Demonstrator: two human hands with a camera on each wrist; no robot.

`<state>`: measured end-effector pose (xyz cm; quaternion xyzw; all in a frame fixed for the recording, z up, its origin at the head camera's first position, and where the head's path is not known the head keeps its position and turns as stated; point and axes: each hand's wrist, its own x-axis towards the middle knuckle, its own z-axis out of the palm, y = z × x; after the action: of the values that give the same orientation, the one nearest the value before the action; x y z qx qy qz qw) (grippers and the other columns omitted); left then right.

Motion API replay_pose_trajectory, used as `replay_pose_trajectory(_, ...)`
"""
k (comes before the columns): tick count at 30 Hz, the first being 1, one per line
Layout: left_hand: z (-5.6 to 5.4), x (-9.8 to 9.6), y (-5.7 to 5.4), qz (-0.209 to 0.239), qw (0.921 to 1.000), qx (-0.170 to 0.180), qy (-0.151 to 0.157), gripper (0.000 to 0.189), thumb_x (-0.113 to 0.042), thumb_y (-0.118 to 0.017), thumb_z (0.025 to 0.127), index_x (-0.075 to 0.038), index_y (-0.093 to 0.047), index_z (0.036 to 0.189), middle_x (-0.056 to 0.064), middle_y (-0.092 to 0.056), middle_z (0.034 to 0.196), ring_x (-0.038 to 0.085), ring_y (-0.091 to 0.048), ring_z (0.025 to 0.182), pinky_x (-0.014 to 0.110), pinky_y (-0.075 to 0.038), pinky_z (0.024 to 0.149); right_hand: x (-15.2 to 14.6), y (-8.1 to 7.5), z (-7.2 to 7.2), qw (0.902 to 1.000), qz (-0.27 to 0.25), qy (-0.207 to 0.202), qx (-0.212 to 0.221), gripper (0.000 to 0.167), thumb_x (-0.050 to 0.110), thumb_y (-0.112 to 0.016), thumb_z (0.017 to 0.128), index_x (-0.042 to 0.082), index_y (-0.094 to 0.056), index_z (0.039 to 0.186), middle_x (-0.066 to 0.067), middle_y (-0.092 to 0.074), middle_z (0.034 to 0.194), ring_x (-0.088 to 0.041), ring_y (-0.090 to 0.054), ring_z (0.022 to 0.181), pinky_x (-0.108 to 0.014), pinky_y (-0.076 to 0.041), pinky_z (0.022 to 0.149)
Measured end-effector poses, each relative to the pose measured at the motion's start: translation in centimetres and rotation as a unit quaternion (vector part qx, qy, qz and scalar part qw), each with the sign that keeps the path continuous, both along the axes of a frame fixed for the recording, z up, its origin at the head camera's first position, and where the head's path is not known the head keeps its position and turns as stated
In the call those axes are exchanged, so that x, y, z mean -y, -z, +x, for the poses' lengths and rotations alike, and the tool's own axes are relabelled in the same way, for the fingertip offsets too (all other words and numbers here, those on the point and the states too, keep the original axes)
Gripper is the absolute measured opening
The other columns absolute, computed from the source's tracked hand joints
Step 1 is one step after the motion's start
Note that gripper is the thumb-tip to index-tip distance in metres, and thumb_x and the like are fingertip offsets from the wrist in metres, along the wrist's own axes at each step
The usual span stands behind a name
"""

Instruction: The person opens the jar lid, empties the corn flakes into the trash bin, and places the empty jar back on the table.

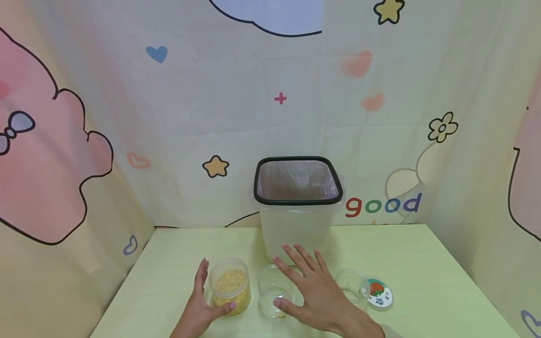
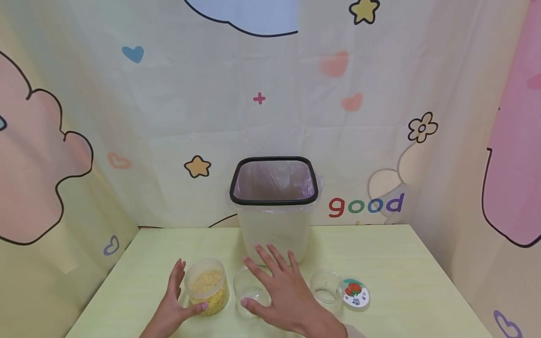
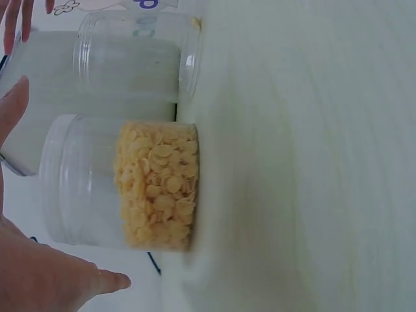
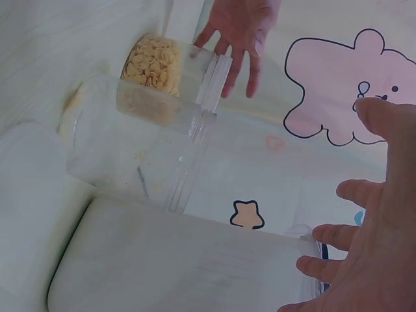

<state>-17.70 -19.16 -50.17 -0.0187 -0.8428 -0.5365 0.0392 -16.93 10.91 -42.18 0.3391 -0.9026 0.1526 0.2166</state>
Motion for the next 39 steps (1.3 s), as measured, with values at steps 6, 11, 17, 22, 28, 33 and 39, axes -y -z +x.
replay_pose_trajectory(6,-0.8,0.1,1.5,0.066,0.9973,0.023,0.023,0.127,-0.02,-0.087,0.071,-0.015,0.005,0.157,0.022,-0.003,0.164,0.049,-0.005,0.149,0.069,-0.014,0.115,0.2,-0.2,0.1,1.0,-0.001,-0.001,0.005,0.073,0.066,-0.05,0.091,0.039,-0.027,0.154,0.003,-0.023,0.164,-0.032,-0.03,0.148,-0.067,-0.024,0.113)
replay_pose_trajectory(11,-1.1,0.1,2.3,0.082,0.9953,0.042,0.032,0.129,-0.018,-0.089,0.069,-0.015,0.006,0.157,0.024,-0.014,0.162,0.053,-0.017,0.145,0.072,-0.016,0.113,0.3,-0.4,0.1,0.9999,0.001,0.0,0.015,0.072,0.066,-0.049,0.091,0.039,-0.026,0.154,0.005,-0.021,0.165,-0.031,-0.028,0.149,-0.067,-0.024,0.114)
replay_pose_trajectory(17,-1.5,-0.3,3.0,0.087,0.9951,0.041,0.021,0.129,-0.017,-0.091,0.066,-0.016,0.001,0.157,0.023,-0.029,0.156,0.046,-0.031,0.142,0.068,-0.018,0.115,0.3,-0.4,0.1,0.9999,-0.001,0.0,0.016,0.071,0.066,-0.049,0.091,0.037,-0.03,0.153,0.005,-0.021,0.165,-0.03,-0.028,0.149,-0.068,-0.025,0.113)
replay_pose_trajectory(22,-1.9,-0.4,3.6,0.09,0.9951,0.042,0.01,0.13,-0.017,-0.092,0.064,-0.016,-0.001,0.156,0.023,-0.03,0.156,0.044,-0.032,0.141,0.066,-0.019,0.116,0.4,-0.4,0.0,0.9998,-0.006,-0.003,0.019,0.07,0.065,-0.049,0.092,0.037,-0.03,0.153,0.004,-0.022,0.164,-0.033,-0.03,0.148,-0.069,-0.025,0.112)
replay_pose_trajectory(28,-2.4,-0.4,4.2,0.096,0.995,0.026,0.008,0.127,-0.014,-0.094,0.06,-0.016,-0.009,0.155,0.02,-0.037,0.15,0.039,-0.041,0.135,0.058,-0.03,0.114,0.4,-0.6,0.0,0.9996,-0.011,-0.007,0.027,0.071,0.065,-0.048,0.092,0.038,-0.028,0.154,0.003,-0.023,0.164,-0.032,-0.029,0.148,-0.069,-0.024,0.113)
replay_pose_trajectory(33,-2.5,-0.7,4.4,0.094,0.9954,0.014,0.004,0.125,-0.015,-0.094,0.059,-0.015,-0.012,0.154,0.019,-0.04,0.147,0.038,-0.043,0.132,0.058,-0.033,0.112,0.5,-0.6,-0.1,0.9997,-0.013,-0.009,0.017,0.07,0.065,-0.048,0.092,0.037,-0.029,0.154,0.002,-0.024,0.164,-0.032,-0.03,0.148,-0.069,-0.025,0.112)
replay_pose_trajectory(39,-2.6,-1.1,4.2,0.103,0.9944,0.022,-0.008,0.12,-0.013,-0.094,0.059,-0.014,-0.017,0.152,0.019,-0.04,0.148,0.041,-0.041,0.135,0.063,-0.029,0.114,0.7,-0.7,-0.2,0.9998,-0.013,-0.01,0.013,0.07,0.065,-0.048,0.093,0.038,-0.026,0.154,0.001,-0.025,0.164,-0.032,-0.029,0.148,-0.068,-0.026,0.112)
